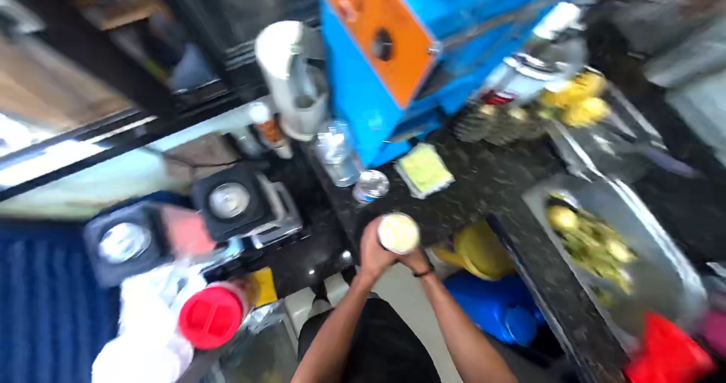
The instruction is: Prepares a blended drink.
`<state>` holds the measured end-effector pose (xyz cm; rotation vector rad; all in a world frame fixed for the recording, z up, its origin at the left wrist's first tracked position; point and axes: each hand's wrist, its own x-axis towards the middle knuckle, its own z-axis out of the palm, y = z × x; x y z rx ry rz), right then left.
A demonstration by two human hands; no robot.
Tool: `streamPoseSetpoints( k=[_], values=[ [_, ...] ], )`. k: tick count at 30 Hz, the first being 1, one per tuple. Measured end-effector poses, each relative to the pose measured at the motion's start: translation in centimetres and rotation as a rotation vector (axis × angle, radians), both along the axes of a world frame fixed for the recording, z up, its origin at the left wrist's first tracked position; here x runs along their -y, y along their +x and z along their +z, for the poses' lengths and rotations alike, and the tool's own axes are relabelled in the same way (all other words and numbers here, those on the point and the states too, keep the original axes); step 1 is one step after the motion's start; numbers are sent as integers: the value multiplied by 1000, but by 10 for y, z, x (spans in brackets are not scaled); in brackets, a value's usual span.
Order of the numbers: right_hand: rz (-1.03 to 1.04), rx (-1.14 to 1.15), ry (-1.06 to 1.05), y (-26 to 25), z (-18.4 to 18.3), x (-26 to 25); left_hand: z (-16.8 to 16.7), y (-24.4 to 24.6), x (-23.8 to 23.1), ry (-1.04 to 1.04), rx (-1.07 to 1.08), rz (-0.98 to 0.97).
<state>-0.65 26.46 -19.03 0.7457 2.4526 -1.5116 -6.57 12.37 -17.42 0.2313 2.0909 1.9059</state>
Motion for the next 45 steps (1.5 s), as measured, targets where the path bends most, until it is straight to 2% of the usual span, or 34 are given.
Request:
streamPoseSetpoints(
  k=[3, 6, 9, 13, 15, 20, 24, 27, 30, 32, 34, 36, 38, 39, 41, 43, 45],
  values=[
    [144, 77, 38, -6, 17, 4, 7, 6, 7, 29, -72, 100],
    [333, -89, 11, -7, 15, 21, 13, 25, 38, 33, -126, 224],
    [544, -197, -133, -8, 19, 63, 23, 60, 89, 31, -197, 439],
    [912, -362, -424, -6, 35, 179, 67, 137, 179, -135, -185, 844],
    [1119, -420, -471, 6, 45, 253, 89, 181, 221, -234, -195, 1066],
    [1626, -483, -618, 81, 86, 431, 131, 292, 309, -497, -214, 1629],
    [1868, -483, -678, 158, 100, 528, 134, 363, 366, -534, -172, 1948],
    [1898, -430, -697, 209, 90, 567, 121, 399, 402, -534, -125, 2140],
    [1851, -376, -745, 237, 79, 580, 115, 422, 426, -491, -23, 2223],
    [1793, -374, -730, 249, 79, 571, 120, 436, 435, -481, 10, 2226],
    [1672, -424, -718, 249, 66, 534, 118, 443, 438, -476, 52, 2199],
    [1585, -483, -731, 239, 31, 487, 103, 446, 446, -452, 79, 2175],
    [1641, -437, -571, 218, -15, 437, 92, 450, 454, -440, 83, 2166],
    [1678, -349, -424, 205, -41, 414, 90, 454, 456, -449, 88, 2164],
    [1696, 1, -122, 176, -91, 379, 90, 458, 457, -466, 95, 2158],
    [1578, 303, 39, 144, -139, 369, 91, 455, 456, -428, 84, 2164],
    [1482, 433, 134, 119, -185, 374, 90, 453, 455, -382, 49, 2175]
  ],
)
